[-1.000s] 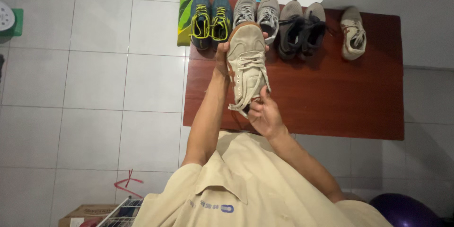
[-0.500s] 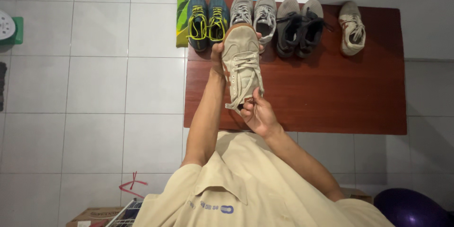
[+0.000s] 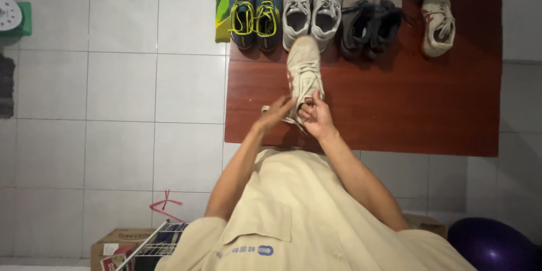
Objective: The person laces a white sneaker placed on a wooden table. They thread the laces through the eyelets, pull them tight, and tie a knot. The person then picks up the second shoe and places it next to the first.
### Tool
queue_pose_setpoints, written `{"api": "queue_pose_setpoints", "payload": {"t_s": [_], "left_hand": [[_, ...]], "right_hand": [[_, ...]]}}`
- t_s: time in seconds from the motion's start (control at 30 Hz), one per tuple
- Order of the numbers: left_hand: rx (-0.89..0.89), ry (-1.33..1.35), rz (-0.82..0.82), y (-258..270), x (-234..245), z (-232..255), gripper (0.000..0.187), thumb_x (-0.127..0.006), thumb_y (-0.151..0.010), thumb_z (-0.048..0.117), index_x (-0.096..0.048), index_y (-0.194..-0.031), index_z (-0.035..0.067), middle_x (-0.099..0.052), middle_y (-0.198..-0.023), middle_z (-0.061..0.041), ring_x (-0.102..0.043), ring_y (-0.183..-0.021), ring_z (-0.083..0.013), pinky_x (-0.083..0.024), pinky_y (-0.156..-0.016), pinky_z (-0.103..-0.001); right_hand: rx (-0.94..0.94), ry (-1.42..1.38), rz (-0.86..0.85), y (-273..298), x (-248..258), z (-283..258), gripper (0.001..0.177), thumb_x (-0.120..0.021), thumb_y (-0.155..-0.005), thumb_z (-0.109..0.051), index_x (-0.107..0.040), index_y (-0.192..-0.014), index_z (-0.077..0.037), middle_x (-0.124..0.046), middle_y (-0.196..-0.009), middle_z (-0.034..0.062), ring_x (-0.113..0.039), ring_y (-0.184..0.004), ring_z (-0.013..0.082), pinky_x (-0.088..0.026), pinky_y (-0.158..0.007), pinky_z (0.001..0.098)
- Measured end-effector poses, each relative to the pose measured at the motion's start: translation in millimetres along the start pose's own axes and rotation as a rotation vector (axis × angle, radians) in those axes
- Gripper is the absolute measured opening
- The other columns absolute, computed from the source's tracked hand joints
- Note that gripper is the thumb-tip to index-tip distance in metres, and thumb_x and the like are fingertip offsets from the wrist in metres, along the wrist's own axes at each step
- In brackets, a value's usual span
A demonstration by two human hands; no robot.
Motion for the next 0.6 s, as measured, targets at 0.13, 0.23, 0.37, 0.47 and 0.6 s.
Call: {"api": "queue_pose_setpoints", "payload": {"t_s": [0.13, 0.23, 0.37, 0.47, 0.6], "left_hand": [[0.199, -0.344, 0.066, 48, 1, 22, 0.074, -0.054, -0.096, 0.065, -0.066, -0.130, 0.000, -0.071, -0.119, -0.019, -0.066, -0.110, -0.0266, -0.050, -0.092, -0.035], [0.365, -0.399, -0.006, 71, 11, 51, 0.070, -0.054, -0.094, 0.066, -0.072, -0.115, 0.001, -0.078, -0.097, -0.019, -0.074, -0.090, -0.0244, -0.056, -0.078, -0.034], [0.270, -0.228, -0.258, 77, 5, 42, 0.056, -0.068, -0.095, 0.053, -0.080, -0.104, 0.000, -0.073, -0.090, -0.019, -0.067, -0.071, -0.0212, -0.046, -0.063, -0.035], [0.102, -0.104, -0.012, 53, 7, 10, 0.039, -0.078, -0.085, 0.039, -0.069, -0.102, 0.004, -0.076, -0.087, -0.011, -0.070, -0.076, -0.0216, -0.056, -0.063, -0.038], [-0.199, -0.432, 0.288, 21, -7, -26, 0.041, -0.085, -0.079, 0.031, -0.066, -0.096, -0.001, -0.072, -0.083, -0.018, -0.070, -0.073, -0.0277, -0.054, -0.065, -0.041]], "right_hand": [[-0.044, -0.079, 0.040, -8, 21, 12, 0.039, -0.055, -0.109, -0.042, -0.059, -0.085, -0.012, -0.049, -0.067, -0.0038, -0.043, -0.053, 0.0069, -0.038, -0.049, 0.0225], [-0.063, -0.023, 0.104, -10, 30, 25, 0.039, -0.054, -0.107, -0.043, -0.059, -0.086, -0.011, -0.050, -0.069, -0.0035, -0.046, -0.056, 0.0078, -0.038, -0.053, 0.0232], [-0.128, 0.177, 0.231, -23, 56, 37, 0.045, -0.050, -0.101, -0.056, -0.053, -0.080, -0.016, -0.047, -0.064, -0.0016, -0.051, -0.060, 0.0159, -0.043, -0.059, 0.0311], [-0.076, 0.097, 0.107, -43, 67, 33, 0.045, -0.053, -0.108, -0.055, -0.056, -0.088, -0.015, -0.050, -0.070, -0.0018, -0.050, -0.065, 0.0147, -0.043, -0.066, 0.0319], [-0.116, 0.244, 0.160, -50, 80, 23, 0.048, -0.048, -0.098, -0.061, -0.052, -0.078, -0.017, -0.046, -0.057, -0.0011, -0.051, -0.057, 0.0161, -0.043, -0.056, 0.0326]]}}
Point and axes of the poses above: each hand's wrist, its own y-axis away from the middle knuckle, its own x-axis out of the back of the hand, z = x × y, the point moved 6 cm from there along -y, towards the middle knuckle
